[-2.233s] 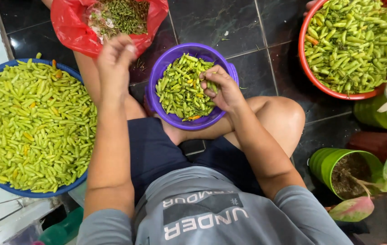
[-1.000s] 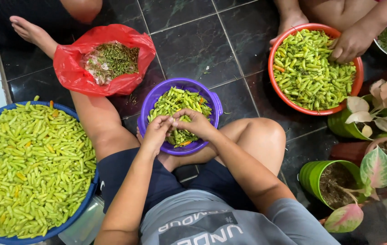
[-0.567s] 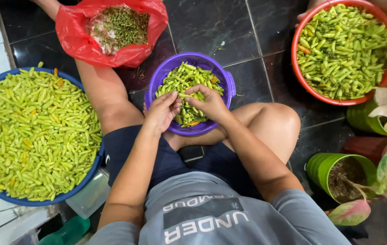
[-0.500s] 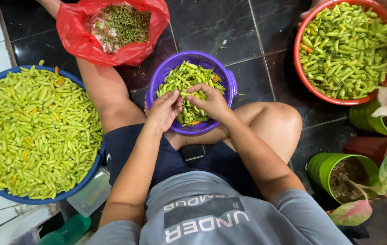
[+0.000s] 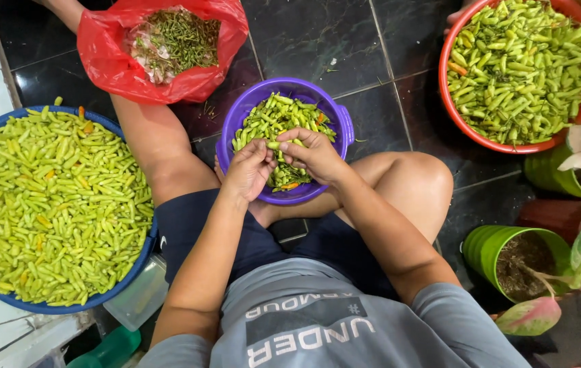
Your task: Removing the green stems from a large quantity of small green chili peppers by hand and sorting them into bowls.
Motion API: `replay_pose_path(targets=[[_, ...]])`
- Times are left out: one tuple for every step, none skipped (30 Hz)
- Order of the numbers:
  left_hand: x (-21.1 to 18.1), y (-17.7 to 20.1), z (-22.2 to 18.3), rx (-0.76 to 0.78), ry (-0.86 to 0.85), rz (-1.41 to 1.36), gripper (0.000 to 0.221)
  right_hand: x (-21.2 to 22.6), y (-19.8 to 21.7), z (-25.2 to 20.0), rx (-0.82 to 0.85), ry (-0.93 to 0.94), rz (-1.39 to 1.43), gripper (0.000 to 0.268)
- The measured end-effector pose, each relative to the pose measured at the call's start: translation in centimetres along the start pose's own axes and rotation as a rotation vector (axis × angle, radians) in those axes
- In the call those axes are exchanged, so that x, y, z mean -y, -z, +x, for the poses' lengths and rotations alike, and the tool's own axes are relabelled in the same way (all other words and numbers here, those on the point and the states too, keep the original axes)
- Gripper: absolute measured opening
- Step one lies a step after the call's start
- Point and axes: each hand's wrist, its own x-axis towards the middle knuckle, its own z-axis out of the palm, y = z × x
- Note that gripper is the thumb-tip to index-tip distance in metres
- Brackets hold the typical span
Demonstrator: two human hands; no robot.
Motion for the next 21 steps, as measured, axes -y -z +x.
replay_pose_path(targets=[[0.2,0.1,0.1,0.001,0.000,0.001,0.010,-0.1,0.0,0.0,-0.001,0.001,0.000,0.016],[0.3,0.2,0.1,0.008,0.001,-0.026,0.010,-0.3,0.0,0.0,0.001,-0.007,0.026,0.016],[0.4,0.3,0.2,0.016,0.002,-0.052,0.011,-0.4,0.0,0.0,0.002,-0.015,0.053,0.016],[0.4,0.3,0.2,0.017,0.001,-0.050,0.011,-0.3,-0.1,0.0,0.003,-0.012,0.054,0.016],[0.3,0.3,0.2,0.036,0.009,-0.068,0.012,-0.2,-0.2,-0.1,0.009,-0.022,0.063,0.015],[0.4,0.2,0.1,0.055,0.019,-0.086,0.012,-0.1,-0.3,-0.2,0.013,-0.032,0.073,0.014],[0.3,0.0,0.0,0.056,0.020,-0.084,0.012,-0.8,0.2,0.2,0.012,-0.030,0.074,0.014],[0.4,-0.3,-0.1,0.073,0.033,-0.112,0.013,-1.4,0.6,0.4,0.025,-0.052,0.126,0.013],[0.4,-0.5,-0.3,0.090,0.046,-0.140,0.014,-2.1,1.1,0.7,0.038,-0.075,0.177,0.012],[-0.2,-0.4,-0.1,0.088,0.049,-0.141,0.014,-2.1,1.3,0.7,0.036,-0.078,0.178,0.012],[-0.7,-0.2,0.0,0.079,0.043,-0.134,0.010,-2.1,1.4,0.8,0.047,-0.084,0.255,0.013],[-1.3,-0.1,0.2,0.070,0.035,-0.128,0.008,-2.0,1.5,0.8,0.060,-0.090,0.331,0.014],[-3.6,-0.4,0.3,0.068,0.037,-0.130,0.008,-1.3,1.7,0.9,0.059,-0.092,0.331,0.014],[-5.8,-0.6,0.6,0.036,-0.075,0.014,0.006,-0.5,1.9,1.0,0.077,-0.101,0.398,0.015],[-8.1,-0.9,0.8,0.003,-0.187,0.157,0.006,0.3,2.1,1.1,0.096,-0.111,0.464,0.016],[-10.8,-1.3,1.0,0.001,-0.186,0.156,0.006,1.1,2.3,1.0,0.095,-0.113,0.464,0.016],[-13.6,-1.8,1.2,-0.070,-0.404,0.425,0.010,1.8,2.5,1.0,0.091,-0.109,0.512,0.011],[-16.4,-2.1,1.4,-0.145,-0.619,0.697,0.021,2.5,2.5,1.0,0.087,-0.106,0.561,0.009],[-16.8,-0.9,1.6,-0.148,-0.615,0.697,0.021,2.4,2.6,0.8,0.086,-0.111,0.562,0.009],[-17.5,0.0,2.2,-0.269,-0.764,1.028,0.035,2.5,2.7,1.1,0.068,-0.097,0.543,0.015],[-18.3,0.9,2.8,-0.392,-0.905,1.362,0.053,2.7,2.8,1.3,0.051,-0.084,0.523,0.022]])
